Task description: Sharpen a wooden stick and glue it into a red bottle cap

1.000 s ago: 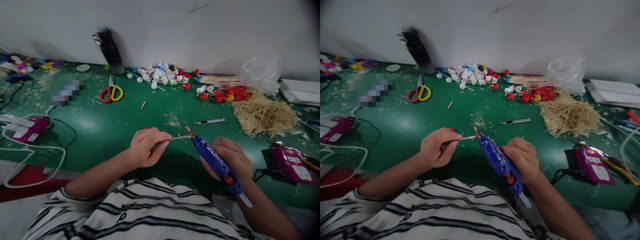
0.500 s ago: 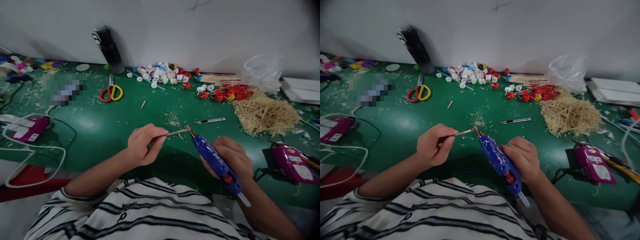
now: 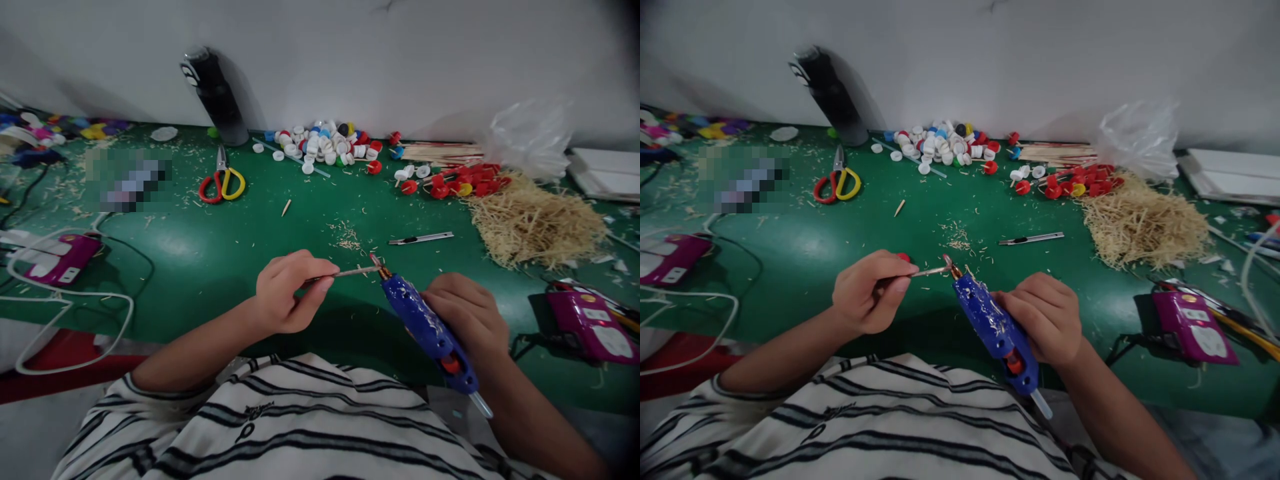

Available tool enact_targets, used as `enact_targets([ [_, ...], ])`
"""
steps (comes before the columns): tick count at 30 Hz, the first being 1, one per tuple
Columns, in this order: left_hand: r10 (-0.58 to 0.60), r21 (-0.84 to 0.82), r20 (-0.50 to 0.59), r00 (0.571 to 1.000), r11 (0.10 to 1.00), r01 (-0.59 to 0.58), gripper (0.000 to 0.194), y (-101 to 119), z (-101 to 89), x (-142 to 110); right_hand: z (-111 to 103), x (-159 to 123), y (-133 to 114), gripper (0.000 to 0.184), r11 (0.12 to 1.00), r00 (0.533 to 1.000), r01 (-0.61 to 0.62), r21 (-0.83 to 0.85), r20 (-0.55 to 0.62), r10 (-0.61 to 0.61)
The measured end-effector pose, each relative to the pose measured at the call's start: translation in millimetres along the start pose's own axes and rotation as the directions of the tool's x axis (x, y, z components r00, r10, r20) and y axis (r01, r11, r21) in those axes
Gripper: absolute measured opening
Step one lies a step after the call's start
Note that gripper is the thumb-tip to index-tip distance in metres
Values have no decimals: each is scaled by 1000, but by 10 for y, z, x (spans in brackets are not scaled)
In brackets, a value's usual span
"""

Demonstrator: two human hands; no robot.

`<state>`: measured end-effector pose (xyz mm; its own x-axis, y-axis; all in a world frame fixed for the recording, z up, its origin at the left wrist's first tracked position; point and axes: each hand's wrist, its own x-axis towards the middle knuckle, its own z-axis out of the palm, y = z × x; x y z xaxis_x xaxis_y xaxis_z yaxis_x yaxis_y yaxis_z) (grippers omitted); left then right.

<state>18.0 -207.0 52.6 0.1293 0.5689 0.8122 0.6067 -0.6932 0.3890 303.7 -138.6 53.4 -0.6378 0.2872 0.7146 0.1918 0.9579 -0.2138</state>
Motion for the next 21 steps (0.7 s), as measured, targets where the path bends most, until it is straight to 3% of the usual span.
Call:
enact_targets([
  [11,-55,35,-51,997,998,57,8,-21,12,-5,-6,17,-4,23,1000,1000,11,-19,-2,-11],
  [21,-29,35,-44,999,999,30,10,-22,5,-9,-16,12,-6,24,1000,1000,11,-24,2,-11],
])
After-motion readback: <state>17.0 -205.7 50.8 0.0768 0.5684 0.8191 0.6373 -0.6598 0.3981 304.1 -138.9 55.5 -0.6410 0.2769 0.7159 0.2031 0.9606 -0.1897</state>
